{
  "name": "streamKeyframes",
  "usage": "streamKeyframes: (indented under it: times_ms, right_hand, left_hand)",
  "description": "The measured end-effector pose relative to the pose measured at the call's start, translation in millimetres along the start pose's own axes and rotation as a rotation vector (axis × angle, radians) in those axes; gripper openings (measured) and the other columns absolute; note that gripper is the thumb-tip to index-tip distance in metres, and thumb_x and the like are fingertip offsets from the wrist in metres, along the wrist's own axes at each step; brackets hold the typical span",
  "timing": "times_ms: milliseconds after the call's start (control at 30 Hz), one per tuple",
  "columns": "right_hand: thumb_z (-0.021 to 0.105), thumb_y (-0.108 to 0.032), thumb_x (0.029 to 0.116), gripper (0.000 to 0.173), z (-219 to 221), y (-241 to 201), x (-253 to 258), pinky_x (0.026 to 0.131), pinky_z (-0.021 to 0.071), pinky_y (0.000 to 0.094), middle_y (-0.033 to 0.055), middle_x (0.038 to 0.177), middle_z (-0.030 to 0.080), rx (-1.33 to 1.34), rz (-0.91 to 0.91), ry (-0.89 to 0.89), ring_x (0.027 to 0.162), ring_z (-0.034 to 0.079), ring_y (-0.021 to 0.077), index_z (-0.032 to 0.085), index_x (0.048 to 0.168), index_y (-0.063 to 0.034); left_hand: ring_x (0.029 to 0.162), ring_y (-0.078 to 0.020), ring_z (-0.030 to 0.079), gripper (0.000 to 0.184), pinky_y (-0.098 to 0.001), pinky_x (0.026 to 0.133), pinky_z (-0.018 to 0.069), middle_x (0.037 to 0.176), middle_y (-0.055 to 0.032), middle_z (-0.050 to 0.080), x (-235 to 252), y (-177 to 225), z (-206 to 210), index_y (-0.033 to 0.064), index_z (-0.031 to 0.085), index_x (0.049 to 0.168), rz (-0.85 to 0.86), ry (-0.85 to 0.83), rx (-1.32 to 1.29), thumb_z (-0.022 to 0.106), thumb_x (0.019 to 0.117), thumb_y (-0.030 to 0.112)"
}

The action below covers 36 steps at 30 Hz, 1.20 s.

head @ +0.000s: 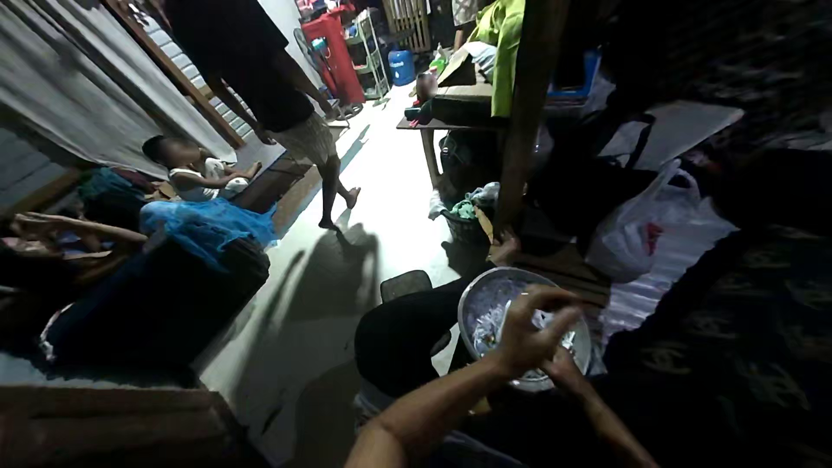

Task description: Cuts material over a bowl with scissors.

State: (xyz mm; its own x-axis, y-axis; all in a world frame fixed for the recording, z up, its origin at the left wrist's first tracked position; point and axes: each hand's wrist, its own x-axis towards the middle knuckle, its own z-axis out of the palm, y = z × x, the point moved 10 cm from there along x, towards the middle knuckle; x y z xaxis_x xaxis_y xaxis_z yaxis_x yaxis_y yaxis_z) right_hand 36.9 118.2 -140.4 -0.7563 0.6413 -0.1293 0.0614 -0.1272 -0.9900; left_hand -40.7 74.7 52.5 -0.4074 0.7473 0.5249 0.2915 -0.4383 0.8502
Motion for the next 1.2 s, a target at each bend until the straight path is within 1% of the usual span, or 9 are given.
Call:
streamKeyframes:
  times_ms: [100, 167, 267, 333, 500, 633, 1000, 1133, 1200]
  right_hand:
    - [0.068, -0.008, 0.0859, 0.043, 8, 17, 10, 0.075, 0.0586, 0.0225, 0.0009, 0.092, 0.071, 0.072, 0.012, -0.076, 0.078, 0.068, 0.0045, 0.059, 0.126, 0.0042]
    - [0.067, -0.009, 0.0856, 0.045, 13, 18, 14, 0.075, 0.0585, 0.0235, 0.0037, 0.093, 0.072, 0.031, 0.019, -0.093, 0.078, 0.069, 0.0070, 0.060, 0.128, 0.0038]
    - [0.070, -0.012, 0.0858, 0.046, 16, 19, 13, 0.076, 0.0585, 0.0238, 0.0054, 0.097, 0.072, -0.024, 0.016, -0.100, 0.080, 0.069, 0.0074, 0.060, 0.128, 0.0042]
    - [0.072, -0.012, 0.0850, 0.047, 15, 23, 11, 0.076, 0.0589, 0.0238, 0.0056, 0.096, 0.072, -0.039, 0.014, -0.097, 0.079, 0.069, 0.0072, 0.060, 0.128, 0.0045]
    - [0.074, -0.012, 0.0832, 0.049, 15, 28, 9, 0.076, 0.0581, 0.0213, 0.0040, 0.095, 0.073, -0.090, 0.029, -0.093, 0.078, 0.069, 0.0046, 0.061, 0.127, 0.0046]
    - [0.074, -0.010, 0.0842, 0.046, 18, 30, 11, 0.076, 0.0577, 0.0210, 0.0043, 0.095, 0.072, -0.099, 0.051, -0.102, 0.078, 0.068, 0.0045, 0.062, 0.127, 0.0033]
    - [0.074, -0.013, 0.0851, 0.048, 12, 33, 12, 0.075, 0.0578, 0.0233, 0.0065, 0.096, 0.072, -0.119, 0.062, -0.071, 0.077, 0.067, 0.0061, 0.061, 0.128, 0.0038]
    - [0.071, -0.011, 0.0925, 0.048, 13, 10, 12, 0.082, 0.0560, 0.0285, 0.0182, 0.110, 0.068, -0.242, 0.063, -0.081, 0.087, 0.066, 0.0125, 0.057, 0.134, 0.0087]
    - [0.067, -0.012, 0.0957, 0.044, 8, 4, 12, 0.082, 0.0559, 0.0279, 0.0190, 0.110, 0.068, -0.257, 0.067, -0.055, 0.087, 0.066, 0.0122, 0.057, 0.134, 0.0083]
  left_hand:
    - [0.101, -0.0208, 0.067, 0.022, -0.0327, 0.091, 0.0549, 0.109, -0.0215, 0.068, -36, -68, -51, -0.0125, 0.066, 0.111, -0.106, 0.190, 0.263, 0.058, 0.0943, -0.001]
    - [0.117, -0.0281, 0.063, 0.028, -0.0396, 0.103, 0.0501, 0.123, -0.0254, 0.065, -57, -101, -70, -0.0120, 0.063, 0.121, -0.229, 0.240, 0.322, 0.053, 0.0986, 0.002]
    - [0.133, -0.0339, 0.054, 0.038, -0.0449, 0.115, 0.0406, 0.138, -0.0290, 0.057, -76, -132, -73, -0.0124, 0.056, 0.135, -0.347, 0.226, 0.317, 0.045, 0.1035, 0.007]
    - [0.134, -0.0333, 0.053, 0.042, -0.0444, 0.116, 0.0395, 0.141, -0.0289, 0.055, -81, -146, -65, -0.0119, 0.050, 0.141, -0.420, 0.164, 0.259, 0.040, 0.1069, 0.011]
    - [0.106, -0.0258, 0.068, 0.041, -0.0400, 0.098, 0.0530, 0.121, -0.0251, 0.067, -89, -166, -51, -0.0110, 0.056, 0.136, -0.473, 0.105, 0.109, 0.037, 0.1086, 0.014]
    - [0.086, -0.0126, 0.066, 0.035, -0.0288, 0.082, 0.0547, 0.103, -0.0149, 0.070, -95, -170, -55, -0.0080, 0.062, 0.130, -0.562, 0.116, 0.068, 0.043, 0.1079, 0.011]
    - [0.084, -0.0083, 0.067, 0.022, -0.0256, 0.082, 0.0564, 0.097, -0.0114, 0.072, -101, -170, -58, -0.0079, 0.069, 0.113, -0.636, 0.133, 0.011, 0.058, 0.1019, 0.006]
    - [0.079, -0.0067, 0.066, 0.019, -0.0247, 0.078, 0.0562, 0.092, -0.0108, 0.072, -94, -159, -71, -0.0102, 0.069, 0.109, -0.653, 0.161, 0.050, 0.060, 0.0993, 0.003]
    - [0.080, -0.0083, 0.066, 0.018, -0.0271, 0.078, 0.0564, 0.096, -0.0114, 0.072, -93, -154, -84, -0.0081, 0.069, 0.111, -0.668, 0.204, 0.092, 0.062, 0.0990, 0.004]
